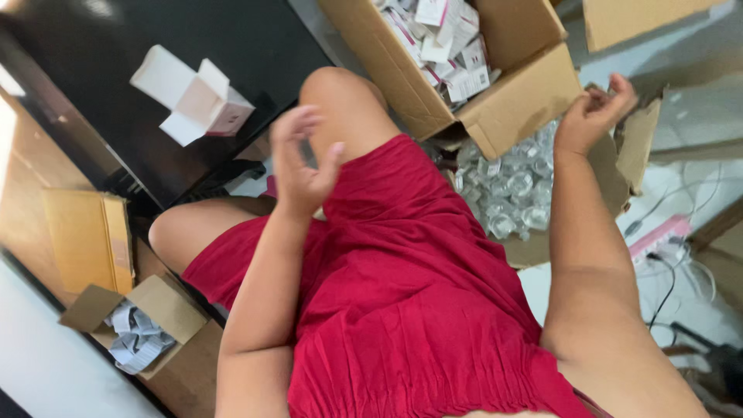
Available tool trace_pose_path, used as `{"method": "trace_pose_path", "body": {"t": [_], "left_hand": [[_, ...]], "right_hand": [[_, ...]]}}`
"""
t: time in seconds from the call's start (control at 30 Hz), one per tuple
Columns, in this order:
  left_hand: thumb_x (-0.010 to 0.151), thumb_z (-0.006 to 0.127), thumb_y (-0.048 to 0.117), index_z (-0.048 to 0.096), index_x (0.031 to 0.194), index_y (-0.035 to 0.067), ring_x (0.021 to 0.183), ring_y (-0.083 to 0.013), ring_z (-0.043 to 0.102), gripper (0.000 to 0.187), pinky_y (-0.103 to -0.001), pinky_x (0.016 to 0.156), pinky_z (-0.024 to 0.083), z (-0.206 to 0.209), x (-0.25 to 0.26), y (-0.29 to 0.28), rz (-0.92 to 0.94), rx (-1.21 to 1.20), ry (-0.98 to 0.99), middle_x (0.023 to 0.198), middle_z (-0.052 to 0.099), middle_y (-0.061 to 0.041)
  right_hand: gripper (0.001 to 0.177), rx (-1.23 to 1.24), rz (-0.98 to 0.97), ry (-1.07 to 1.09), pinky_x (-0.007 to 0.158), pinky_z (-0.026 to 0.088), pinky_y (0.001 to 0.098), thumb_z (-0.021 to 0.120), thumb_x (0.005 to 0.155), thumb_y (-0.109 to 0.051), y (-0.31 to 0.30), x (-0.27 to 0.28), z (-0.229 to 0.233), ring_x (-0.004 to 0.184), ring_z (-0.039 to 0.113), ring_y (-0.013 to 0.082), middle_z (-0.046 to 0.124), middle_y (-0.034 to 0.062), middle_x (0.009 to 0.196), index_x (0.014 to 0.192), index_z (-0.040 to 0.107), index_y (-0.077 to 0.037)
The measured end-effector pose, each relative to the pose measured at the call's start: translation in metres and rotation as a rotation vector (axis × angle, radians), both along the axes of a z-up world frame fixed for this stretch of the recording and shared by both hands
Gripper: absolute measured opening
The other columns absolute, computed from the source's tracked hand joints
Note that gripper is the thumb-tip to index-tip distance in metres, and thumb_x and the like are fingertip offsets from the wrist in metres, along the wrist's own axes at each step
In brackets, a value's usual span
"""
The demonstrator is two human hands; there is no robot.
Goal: The person sits on the floor and repeatedly picks up small white boxes and plastic-wrapped bottles from a cardboard box. They place the bottles into the boxes, close the flaps, and then place the completed boxes onto a nearby shelf.
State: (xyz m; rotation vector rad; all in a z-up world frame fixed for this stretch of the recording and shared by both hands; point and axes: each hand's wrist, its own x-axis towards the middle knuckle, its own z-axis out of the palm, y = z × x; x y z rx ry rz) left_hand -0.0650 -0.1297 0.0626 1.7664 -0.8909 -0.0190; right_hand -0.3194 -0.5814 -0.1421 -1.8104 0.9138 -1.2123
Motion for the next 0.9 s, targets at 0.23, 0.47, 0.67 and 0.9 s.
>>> {"method": "trace_pose_path", "body": {"t": [0.23,0.47,0.67,0.9], "left_hand": [[0.099,0.074,0.006,0.057,0.136,0.007,0.117,-0.0161,0.063,0.041,-0.029,0.097,0.057,-0.044,-0.073,-0.181,-0.643,0.012,0.886,0.128,0.061,-0.01],[0.09,0.083,0.016,0.06,0.127,0.005,0.103,-0.0139,0.064,0.045,-0.028,0.087,0.054,-0.161,-0.133,-0.222,-0.704,0.556,0.791,0.11,0.065,-0.007],[0.094,0.076,0.018,0.056,0.126,0.003,0.095,-0.0139,0.063,0.04,-0.027,0.083,0.052,-0.198,-0.108,-0.213,-0.415,0.312,1.194,0.104,0.067,-0.008],[0.091,0.079,0.016,0.056,0.123,0.003,0.092,-0.0133,0.064,0.042,-0.028,0.079,0.054,-0.205,-0.122,-0.206,-0.483,0.26,1.123,0.102,0.066,-0.006]], "right_hand": [[0.041,0.486,0.035,0.628,0.081,0.055,0.0361,0.052,0.087,0.003,0.033,-0.132,-0.101,0.088,0.072,0.0252,0.071,0.0097,0.092,0.125,0.063,-0.006],[0.042,0.558,0.286,1.442,0.092,0.053,0.0437,0.074,0.08,-0.018,0.1,-0.176,-0.12,0.104,0.069,0.0358,0.074,0.0175,0.109,0.122,0.075,-0.018],[0.056,-0.039,0.544,1.743,0.104,0.039,0.059,0.06,0.089,-0.023,0.158,-0.156,-0.14,0.139,0.04,0.039,0.037,0.0115,0.163,0.143,0.045,-0.016],[0.055,0.715,0.212,1.651,0.11,0.043,0.0514,0.059,0.096,-0.036,0.167,-0.14,-0.13,0.135,0.052,0.0407,0.054,0.022,0.147,0.139,0.058,-0.002]]}}
